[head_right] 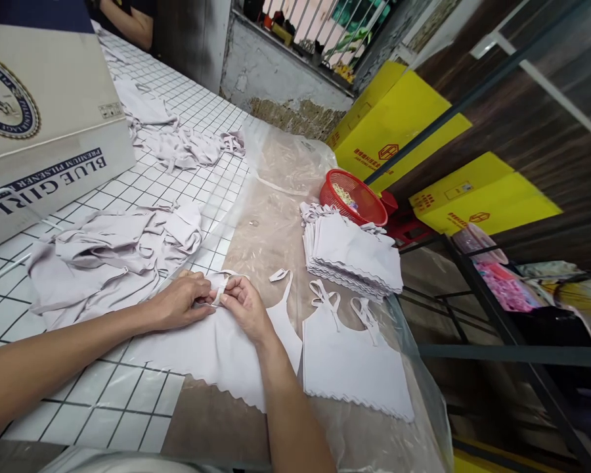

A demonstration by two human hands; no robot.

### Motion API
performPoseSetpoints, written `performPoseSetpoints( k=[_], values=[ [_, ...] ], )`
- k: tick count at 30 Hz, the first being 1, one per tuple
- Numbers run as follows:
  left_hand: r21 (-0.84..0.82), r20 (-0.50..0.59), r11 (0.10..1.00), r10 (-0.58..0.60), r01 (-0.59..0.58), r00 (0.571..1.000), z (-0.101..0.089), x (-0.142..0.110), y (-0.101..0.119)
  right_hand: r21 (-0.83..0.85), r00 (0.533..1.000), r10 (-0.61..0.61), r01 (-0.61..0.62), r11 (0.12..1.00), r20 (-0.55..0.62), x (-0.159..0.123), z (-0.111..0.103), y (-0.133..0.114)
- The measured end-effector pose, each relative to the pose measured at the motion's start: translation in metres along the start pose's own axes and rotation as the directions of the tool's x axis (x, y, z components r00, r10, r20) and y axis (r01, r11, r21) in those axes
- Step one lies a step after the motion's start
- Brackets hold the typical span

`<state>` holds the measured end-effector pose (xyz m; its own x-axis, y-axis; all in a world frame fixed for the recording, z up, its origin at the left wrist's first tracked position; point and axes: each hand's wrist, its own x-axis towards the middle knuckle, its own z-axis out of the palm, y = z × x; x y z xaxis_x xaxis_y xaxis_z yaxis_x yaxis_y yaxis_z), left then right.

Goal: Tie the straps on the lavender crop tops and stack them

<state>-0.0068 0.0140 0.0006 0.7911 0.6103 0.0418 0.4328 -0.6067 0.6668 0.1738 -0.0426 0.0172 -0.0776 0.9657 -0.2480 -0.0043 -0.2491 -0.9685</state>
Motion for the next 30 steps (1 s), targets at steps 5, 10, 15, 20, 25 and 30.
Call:
performPoseSetpoints(
  k=[5,10,15,20,25,30],
  values=[
    [0.233,-0.297,0.971,0.121,-0.051,0.947,0.011,-0.013,0.015,0.143,0.992,0.067,-0.051,0.988,-0.105,0.006,-0.001,-0.02],
    [0.372,-0.238,0.874,0.415,-0.312,0.878,0.022,-0.021,0.029,0.192,0.986,0.096,-0.068,0.979,-0.139,0.027,-0.008,-0.05],
    [0.342,-0.02,0.828,0.48,-0.445,0.877,0.033,-0.019,0.022,0.034,0.991,0.041,-0.037,0.999,-0.125,0.058,-0.016,-0.065],
    [0.388,0.087,0.839,0.379,-0.381,0.921,0.036,-0.017,0.015,-0.287,0.994,-0.044,0.015,0.958,-0.096,0.087,-0.018,-0.056],
    [0.433,0.122,0.823,0.351,-0.368,0.928,0.038,-0.016,0.011,-0.457,0.993,-0.087,0.043,0.888,-0.077,0.104,-0.02,-0.041],
    [0.473,0.133,0.785,0.385,-0.4,0.913,0.041,-0.016,0.006,-0.666,0.976,-0.18,0.055,0.744,-0.12,0.112,-0.022,-0.035]
  ],
)
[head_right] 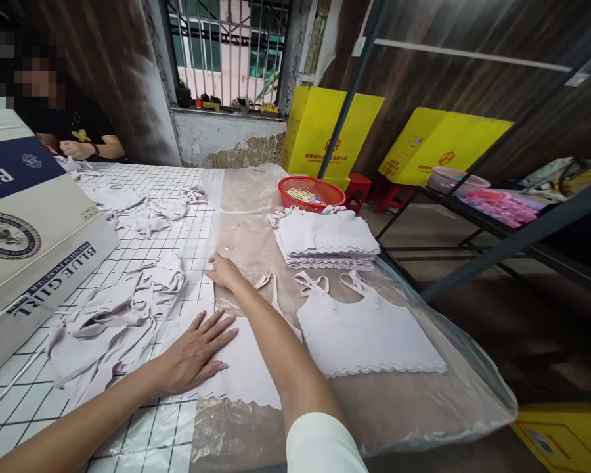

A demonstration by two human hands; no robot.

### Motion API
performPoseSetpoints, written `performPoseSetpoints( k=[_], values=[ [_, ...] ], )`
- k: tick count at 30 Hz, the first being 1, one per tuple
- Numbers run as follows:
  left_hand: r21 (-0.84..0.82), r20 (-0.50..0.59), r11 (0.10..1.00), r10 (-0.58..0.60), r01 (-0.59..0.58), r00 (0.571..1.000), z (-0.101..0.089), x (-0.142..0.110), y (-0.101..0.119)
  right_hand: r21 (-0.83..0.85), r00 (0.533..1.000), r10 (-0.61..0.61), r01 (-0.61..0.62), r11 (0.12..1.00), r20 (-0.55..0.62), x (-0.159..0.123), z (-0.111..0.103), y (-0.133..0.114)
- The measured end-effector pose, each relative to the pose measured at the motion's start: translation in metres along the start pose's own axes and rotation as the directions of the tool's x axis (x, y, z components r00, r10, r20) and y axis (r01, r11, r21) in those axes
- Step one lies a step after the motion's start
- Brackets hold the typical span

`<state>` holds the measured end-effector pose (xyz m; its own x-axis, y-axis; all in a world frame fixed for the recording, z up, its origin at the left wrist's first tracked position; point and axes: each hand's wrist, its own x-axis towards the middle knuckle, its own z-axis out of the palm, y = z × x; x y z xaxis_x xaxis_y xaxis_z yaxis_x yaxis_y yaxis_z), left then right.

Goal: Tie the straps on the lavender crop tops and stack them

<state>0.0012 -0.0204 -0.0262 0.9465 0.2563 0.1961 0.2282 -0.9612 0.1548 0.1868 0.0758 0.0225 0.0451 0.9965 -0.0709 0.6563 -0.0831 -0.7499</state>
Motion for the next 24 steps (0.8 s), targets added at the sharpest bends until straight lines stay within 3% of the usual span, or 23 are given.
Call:
performPoseSetpoints(
  k=[3,6,10,13,16,19,24],
  values=[
    [0.026,-0.023,0.999,0.032,-0.032,0.999,0.002,0.0,-0.002,-0.124,0.999,0.003,-0.008,0.992,-0.043,-0.003,-0.008,-0.002],
    [0.041,-0.038,0.998,0.048,-0.047,0.998,0.003,-0.001,-0.005,-0.229,0.992,0.05,-0.075,0.97,-0.113,-0.016,-0.034,0.001],
    [0.025,-0.029,0.997,0.071,-0.07,0.997,0.001,-0.006,-0.01,-0.343,0.963,0.189,-0.247,0.907,-0.194,-0.057,-0.086,0.028],
    [0.02,-0.019,0.999,0.031,-0.031,0.999,-0.002,-0.004,-0.008,-0.391,0.93,0.317,-0.366,0.844,-0.188,-0.092,-0.11,0.052],
    [0.02,-0.045,1.0,-0.01,0.011,0.999,-0.005,0.016,0.006,-0.401,0.908,0.381,-0.418,0.815,-0.172,-0.109,-0.109,0.065],
    [-0.021,-0.051,0.998,0.051,-0.053,0.997,-0.001,0.055,0.029,-0.377,0.903,0.387,-0.429,0.821,-0.184,-0.107,-0.095,0.066],
    [-0.094,-0.077,0.994,0.042,-0.049,0.996,0.026,0.107,0.051,-0.235,0.932,0.316,-0.352,0.906,-0.175,-0.102,-0.083,0.059]
  ],
)
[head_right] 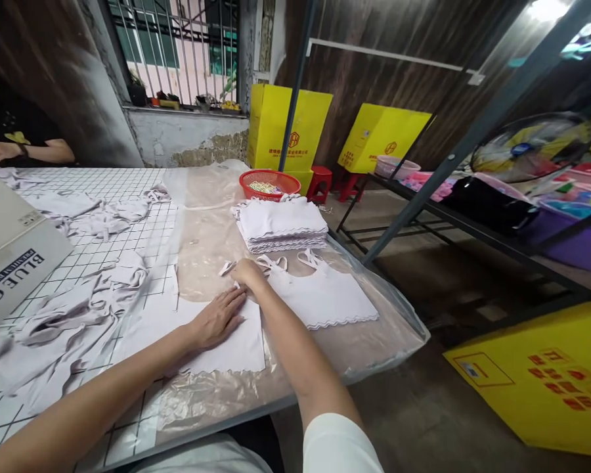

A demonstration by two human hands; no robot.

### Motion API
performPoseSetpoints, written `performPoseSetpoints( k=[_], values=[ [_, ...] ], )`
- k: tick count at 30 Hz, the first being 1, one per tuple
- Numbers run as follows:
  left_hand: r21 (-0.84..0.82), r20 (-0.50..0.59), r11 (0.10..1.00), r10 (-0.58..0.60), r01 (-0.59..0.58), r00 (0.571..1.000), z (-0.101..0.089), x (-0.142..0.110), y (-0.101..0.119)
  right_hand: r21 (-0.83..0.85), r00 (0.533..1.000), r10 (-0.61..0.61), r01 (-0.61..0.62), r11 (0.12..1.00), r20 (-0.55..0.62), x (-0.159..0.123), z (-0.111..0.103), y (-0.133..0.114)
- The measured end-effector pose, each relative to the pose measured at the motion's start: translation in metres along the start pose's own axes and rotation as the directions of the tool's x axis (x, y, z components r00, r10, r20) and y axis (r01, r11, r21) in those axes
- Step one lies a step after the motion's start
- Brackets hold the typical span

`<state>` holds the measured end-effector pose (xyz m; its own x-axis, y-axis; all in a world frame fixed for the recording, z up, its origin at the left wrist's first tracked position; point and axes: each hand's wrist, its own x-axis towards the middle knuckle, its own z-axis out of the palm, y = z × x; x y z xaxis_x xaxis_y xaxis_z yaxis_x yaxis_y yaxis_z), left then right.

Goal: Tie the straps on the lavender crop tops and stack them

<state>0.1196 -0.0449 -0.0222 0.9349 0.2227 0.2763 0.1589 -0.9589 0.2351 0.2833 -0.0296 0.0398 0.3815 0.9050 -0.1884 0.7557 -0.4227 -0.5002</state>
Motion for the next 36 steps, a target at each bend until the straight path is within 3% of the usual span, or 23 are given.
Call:
performPoseSetpoints(
  k=[4,6,7,9,12,15,17,20,22,25,29,36],
  values=[
    [0.002,-0.052,1.0,0.003,-0.003,0.999,0.019,0.0,-0.002,0.22,0.989,-0.146,0.141,0.965,0.006,-0.019,-0.015,-0.001],
    [-0.008,-0.074,1.0,0.012,-0.013,0.997,0.021,-0.004,-0.004,0.361,0.961,-0.275,0.246,0.899,0.031,-0.039,-0.029,0.0],
    [-0.02,-0.085,1.0,0.014,-0.016,0.996,0.021,-0.005,-0.005,0.435,0.931,-0.362,0.305,0.847,0.053,-0.052,-0.036,0.0],
    [-0.054,-0.089,0.998,0.03,-0.035,0.996,0.019,-0.005,-0.007,0.532,0.822,-0.553,0.411,0.74,0.134,-0.083,-0.047,0.001],
    [-0.072,-0.03,0.996,0.059,-0.061,0.998,0.015,-0.005,-0.008,0.457,0.661,-0.675,0.514,0.726,0.328,-0.137,-0.054,0.003],
    [-0.029,0.02,1.0,0.007,-0.007,1.0,0.014,-0.005,-0.007,0.36,0.61,-0.672,0.569,0.74,0.42,-0.175,-0.048,0.008],
    [-0.004,0.021,1.0,-0.019,0.019,1.0,0.014,-0.006,-0.005,0.374,0.665,-0.62,0.496,0.784,0.417,-0.18,-0.043,0.015],
    [0.013,0.004,1.0,-0.009,0.008,1.0,0.013,-0.006,-0.003,0.412,0.883,-0.378,0.245,0.877,0.278,-0.157,-0.035,0.028],
    [0.013,-0.007,1.0,-0.003,0.003,1.0,0.012,-0.006,-0.003,0.363,0.976,-0.156,0.092,0.927,0.149,-0.13,-0.029,0.032],
    [0.014,-0.003,1.0,-0.001,0.001,1.0,0.011,-0.005,-0.004,0.2,0.999,0.024,-0.032,0.979,0.044,-0.09,-0.017,0.031],
    [0.026,0.028,1.0,0.0,-0.001,1.0,0.01,-0.004,-0.005,0.124,0.996,0.087,-0.087,0.988,0.005,-0.058,-0.004,0.024],
    [0.056,0.043,0.998,0.012,-0.014,0.999,0.01,-0.004,-0.004,0.241,0.993,0.102,-0.113,0.964,0.058,-0.057,-0.006,0.035]
  ],
)
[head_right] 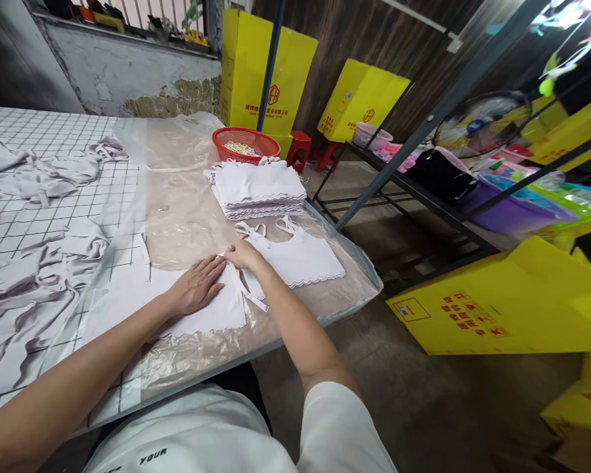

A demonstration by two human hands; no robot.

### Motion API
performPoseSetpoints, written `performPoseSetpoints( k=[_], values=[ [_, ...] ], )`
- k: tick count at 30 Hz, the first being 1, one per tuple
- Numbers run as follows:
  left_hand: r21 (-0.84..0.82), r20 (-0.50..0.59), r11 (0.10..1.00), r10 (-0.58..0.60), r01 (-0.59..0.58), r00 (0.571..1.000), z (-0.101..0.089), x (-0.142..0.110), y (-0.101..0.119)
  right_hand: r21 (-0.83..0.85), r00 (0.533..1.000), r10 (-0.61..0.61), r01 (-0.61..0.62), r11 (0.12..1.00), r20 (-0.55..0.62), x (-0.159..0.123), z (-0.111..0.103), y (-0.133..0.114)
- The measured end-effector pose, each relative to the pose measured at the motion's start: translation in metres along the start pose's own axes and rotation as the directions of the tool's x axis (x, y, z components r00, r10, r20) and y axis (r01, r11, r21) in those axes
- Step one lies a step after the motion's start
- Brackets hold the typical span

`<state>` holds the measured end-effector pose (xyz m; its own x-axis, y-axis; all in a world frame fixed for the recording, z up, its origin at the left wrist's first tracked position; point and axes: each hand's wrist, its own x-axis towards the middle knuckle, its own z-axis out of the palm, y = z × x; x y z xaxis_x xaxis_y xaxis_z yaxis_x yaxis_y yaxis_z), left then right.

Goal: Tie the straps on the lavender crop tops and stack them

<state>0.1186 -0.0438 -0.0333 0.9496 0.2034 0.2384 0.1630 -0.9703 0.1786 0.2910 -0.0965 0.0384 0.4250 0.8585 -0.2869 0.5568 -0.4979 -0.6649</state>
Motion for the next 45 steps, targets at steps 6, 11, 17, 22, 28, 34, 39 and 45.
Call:
performPoseSetpoints(
  k=[6,11,17,22,28,34,39,45],
  values=[
    [-0.027,-0.038,1.0,0.009,-0.01,0.999,0.0,-0.001,-0.001,0.261,0.991,-0.038,0.004,0.965,0.125,-0.019,-0.01,0.001],
    [-0.03,-0.058,1.0,0.008,-0.009,0.998,-0.004,0.0,0.002,0.418,0.973,0.021,-0.117,0.901,0.228,-0.025,-0.017,0.002],
    [-0.016,-0.033,1.0,-0.005,0.004,0.999,-0.006,0.0,0.005,0.428,0.887,0.16,-0.358,0.83,0.433,-0.011,-0.011,0.001],
    [-0.048,-0.063,0.999,-0.001,-0.002,0.998,-0.008,0.0,0.005,0.439,0.857,0.153,-0.397,0.806,0.493,-0.005,-0.004,-0.005],
    [-0.066,-0.063,0.998,0.006,-0.01,0.998,-0.009,0.001,0.004,0.457,0.856,0.092,-0.359,0.814,0.509,-0.011,0.0,-0.005],
    [-0.056,-0.037,0.998,0.017,-0.019,0.999,-0.009,0.0,0.004,0.548,0.877,-0.081,-0.222,0.807,0.474,-0.027,-0.005,-0.001],
    [-0.069,-0.06,0.998,-0.01,0.006,0.998,-0.008,0.0,0.004,0.593,0.876,-0.167,-0.156,0.79,0.452,-0.051,-0.011,0.0],
    [-0.048,-0.004,0.999,-0.012,0.012,1.0,-0.012,0.001,0.005,0.366,0.827,-0.2,-0.008,0.931,0.525,-0.118,-0.035,0.002]
  ],
)
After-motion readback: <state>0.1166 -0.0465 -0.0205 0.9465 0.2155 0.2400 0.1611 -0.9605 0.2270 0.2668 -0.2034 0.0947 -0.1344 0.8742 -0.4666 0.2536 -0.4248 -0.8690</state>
